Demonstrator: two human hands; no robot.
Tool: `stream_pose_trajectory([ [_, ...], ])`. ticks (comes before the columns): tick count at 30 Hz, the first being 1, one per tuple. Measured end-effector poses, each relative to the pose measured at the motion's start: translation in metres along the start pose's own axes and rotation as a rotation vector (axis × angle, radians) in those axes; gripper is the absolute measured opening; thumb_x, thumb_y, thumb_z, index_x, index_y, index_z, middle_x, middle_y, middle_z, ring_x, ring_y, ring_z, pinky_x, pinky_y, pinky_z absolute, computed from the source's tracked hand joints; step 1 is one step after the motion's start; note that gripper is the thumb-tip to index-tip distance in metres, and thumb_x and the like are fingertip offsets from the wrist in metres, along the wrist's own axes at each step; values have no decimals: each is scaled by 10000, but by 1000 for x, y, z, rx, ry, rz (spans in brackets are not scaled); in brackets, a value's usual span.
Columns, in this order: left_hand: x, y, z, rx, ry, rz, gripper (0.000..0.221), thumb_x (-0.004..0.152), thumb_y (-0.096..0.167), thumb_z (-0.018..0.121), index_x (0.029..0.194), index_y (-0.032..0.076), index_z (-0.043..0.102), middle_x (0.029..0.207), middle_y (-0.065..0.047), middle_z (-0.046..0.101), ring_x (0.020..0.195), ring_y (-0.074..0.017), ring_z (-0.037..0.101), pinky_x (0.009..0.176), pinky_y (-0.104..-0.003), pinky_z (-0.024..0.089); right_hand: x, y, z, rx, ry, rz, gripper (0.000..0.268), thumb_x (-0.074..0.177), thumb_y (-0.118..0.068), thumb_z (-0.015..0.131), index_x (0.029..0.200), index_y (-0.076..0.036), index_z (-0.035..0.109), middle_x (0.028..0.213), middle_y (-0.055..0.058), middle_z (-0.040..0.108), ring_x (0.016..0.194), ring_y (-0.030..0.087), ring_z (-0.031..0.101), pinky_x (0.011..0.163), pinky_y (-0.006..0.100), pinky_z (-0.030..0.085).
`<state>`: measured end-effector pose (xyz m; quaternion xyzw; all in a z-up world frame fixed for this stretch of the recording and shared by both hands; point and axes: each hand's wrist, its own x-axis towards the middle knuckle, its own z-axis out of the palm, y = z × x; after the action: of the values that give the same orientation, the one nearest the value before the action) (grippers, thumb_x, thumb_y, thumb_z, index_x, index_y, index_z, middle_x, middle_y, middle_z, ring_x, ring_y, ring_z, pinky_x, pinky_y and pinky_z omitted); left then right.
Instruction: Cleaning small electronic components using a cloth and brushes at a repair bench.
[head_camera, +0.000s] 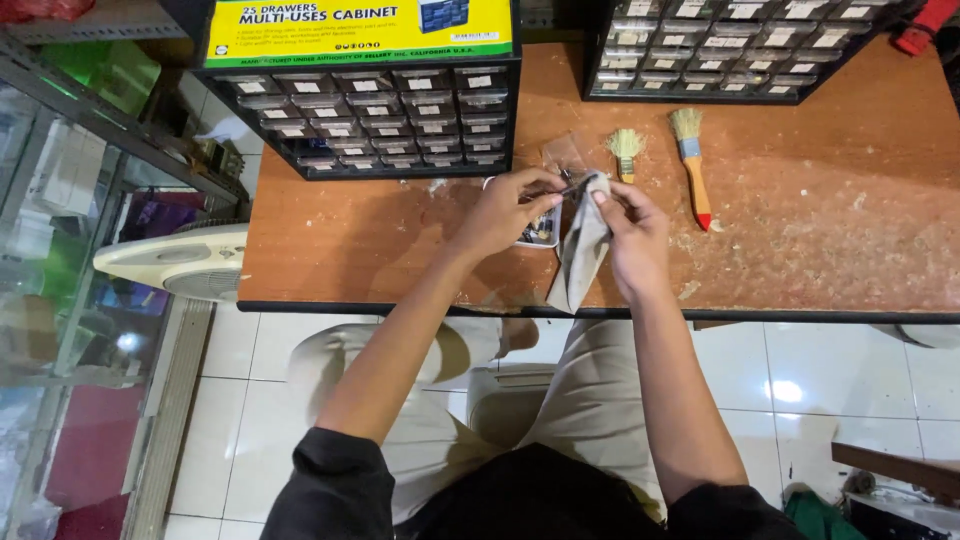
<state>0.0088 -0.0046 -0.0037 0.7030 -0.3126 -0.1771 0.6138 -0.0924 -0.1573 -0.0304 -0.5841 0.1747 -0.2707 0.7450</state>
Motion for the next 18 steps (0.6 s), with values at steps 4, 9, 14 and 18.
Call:
stream_pose_trajectory([
  [4,9,-26,16,29,-11,-41,302,877,72,787,1169,54,715,1050,-177,757,1073,-307,728,936,-438,579,-1,-2,3,-91,-102,4,263,895,-70,813,1147,-33,746,845,-8,626,737,49,594,634,161,511],
  [9,9,-29,18,272,37,-81,366,827,186,811,1182,161,726,1015,-76,765,1058,-301,730,898,-467,588,3,-1,4,-152,-133,15,175,904,-97,829,1066,-59,776,819,23,698,721,43,618,644,167,524],
  [14,3,-16,11,373,-10,-136,312,833,224,780,1140,250,733,1011,7,782,1067,-277,728,915,-435,574,-8,-2,9,-88,-175,52,213,897,-62,812,1102,-33,760,844,40,725,741,56,650,694,192,554],
  [18,9,-18,1,287,11,-79,273,847,105,751,1111,172,740,995,-105,773,1031,-352,731,870,-460,600,1,17,8,-48,-209,42,221,929,-78,782,1149,-68,755,935,22,743,825,78,680,779,212,571],
])
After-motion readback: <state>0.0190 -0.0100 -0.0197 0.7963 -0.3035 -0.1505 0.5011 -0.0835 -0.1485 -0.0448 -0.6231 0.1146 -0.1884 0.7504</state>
